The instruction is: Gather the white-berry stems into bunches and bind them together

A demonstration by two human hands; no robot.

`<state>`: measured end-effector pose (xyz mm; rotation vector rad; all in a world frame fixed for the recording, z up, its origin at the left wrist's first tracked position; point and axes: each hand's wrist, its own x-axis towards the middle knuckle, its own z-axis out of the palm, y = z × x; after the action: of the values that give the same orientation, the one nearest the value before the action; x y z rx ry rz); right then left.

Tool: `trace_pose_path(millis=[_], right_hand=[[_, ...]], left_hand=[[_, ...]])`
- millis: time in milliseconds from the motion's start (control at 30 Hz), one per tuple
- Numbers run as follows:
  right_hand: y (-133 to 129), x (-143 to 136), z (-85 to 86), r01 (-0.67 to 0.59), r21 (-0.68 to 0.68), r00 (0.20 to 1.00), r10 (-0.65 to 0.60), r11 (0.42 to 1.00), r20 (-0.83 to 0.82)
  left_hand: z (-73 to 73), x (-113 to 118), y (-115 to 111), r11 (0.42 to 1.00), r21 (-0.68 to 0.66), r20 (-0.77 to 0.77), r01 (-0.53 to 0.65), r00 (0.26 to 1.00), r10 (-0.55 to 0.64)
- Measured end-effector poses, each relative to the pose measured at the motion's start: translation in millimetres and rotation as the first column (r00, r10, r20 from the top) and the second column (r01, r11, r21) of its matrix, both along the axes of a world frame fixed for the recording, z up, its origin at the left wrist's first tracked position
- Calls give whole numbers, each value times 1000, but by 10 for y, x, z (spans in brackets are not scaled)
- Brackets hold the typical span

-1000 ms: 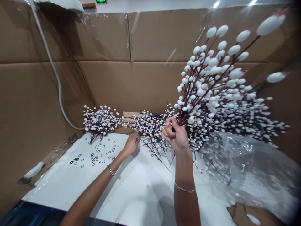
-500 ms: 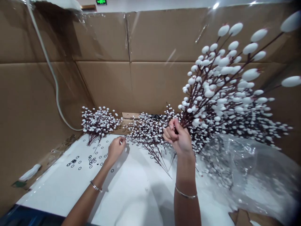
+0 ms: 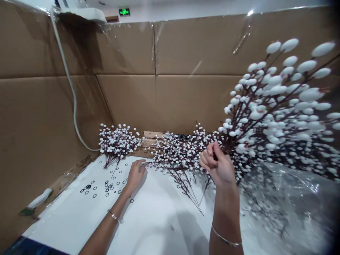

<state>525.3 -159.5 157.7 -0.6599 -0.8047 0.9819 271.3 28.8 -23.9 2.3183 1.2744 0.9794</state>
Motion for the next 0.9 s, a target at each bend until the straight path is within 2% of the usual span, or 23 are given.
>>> trace_pose_path(millis=[67,167,233,300,367,467,533,600,667,767,833,900], right_hand=[[-24,66,-4,38,5,999,-38,999,-14],[-70,150,-6,92,5,995,-91,996,-32],[-101,190,-7,120,-1,992,-120,993,-44],[-132,219,-7,145,-2,988,-145,989,-49],[-168,246,-4,170,5,984,-169,985,-50],[-232,298,5,206,17,977,-205,978,-52],[-264,339,8,240,19,970,-239,971,-49],[-267,371,1,267,20,963,-266,964,-42],[-224,370,-19,260,18,965,-260,965,-30],[-58,245,-67,155,-1,988,-155,988,-3],[104,65,-110,51,-47,999,-51,998,9],[283,-171,-171,-76,-116,996,80,990,35]], left_hand=[[44,-1,-19,998,38,34,-53,998,52],[184,72,-42,977,176,76,-121,991,109],[291,170,-35,968,247,24,-51,999,47],[360,287,2,961,268,-99,73,994,-48],[364,394,61,953,247,-225,177,967,-121],[275,495,136,949,175,-336,263,922,-194],[227,526,130,951,174,-349,255,919,-183],[247,545,60,951,233,-301,205,945,-130],[352,564,-71,942,296,-205,157,974,-98],[631,593,-330,935,324,-36,141,990,-137],[846,604,-502,944,285,67,166,979,-193],[1047,608,-645,955,161,157,249,949,-274]])
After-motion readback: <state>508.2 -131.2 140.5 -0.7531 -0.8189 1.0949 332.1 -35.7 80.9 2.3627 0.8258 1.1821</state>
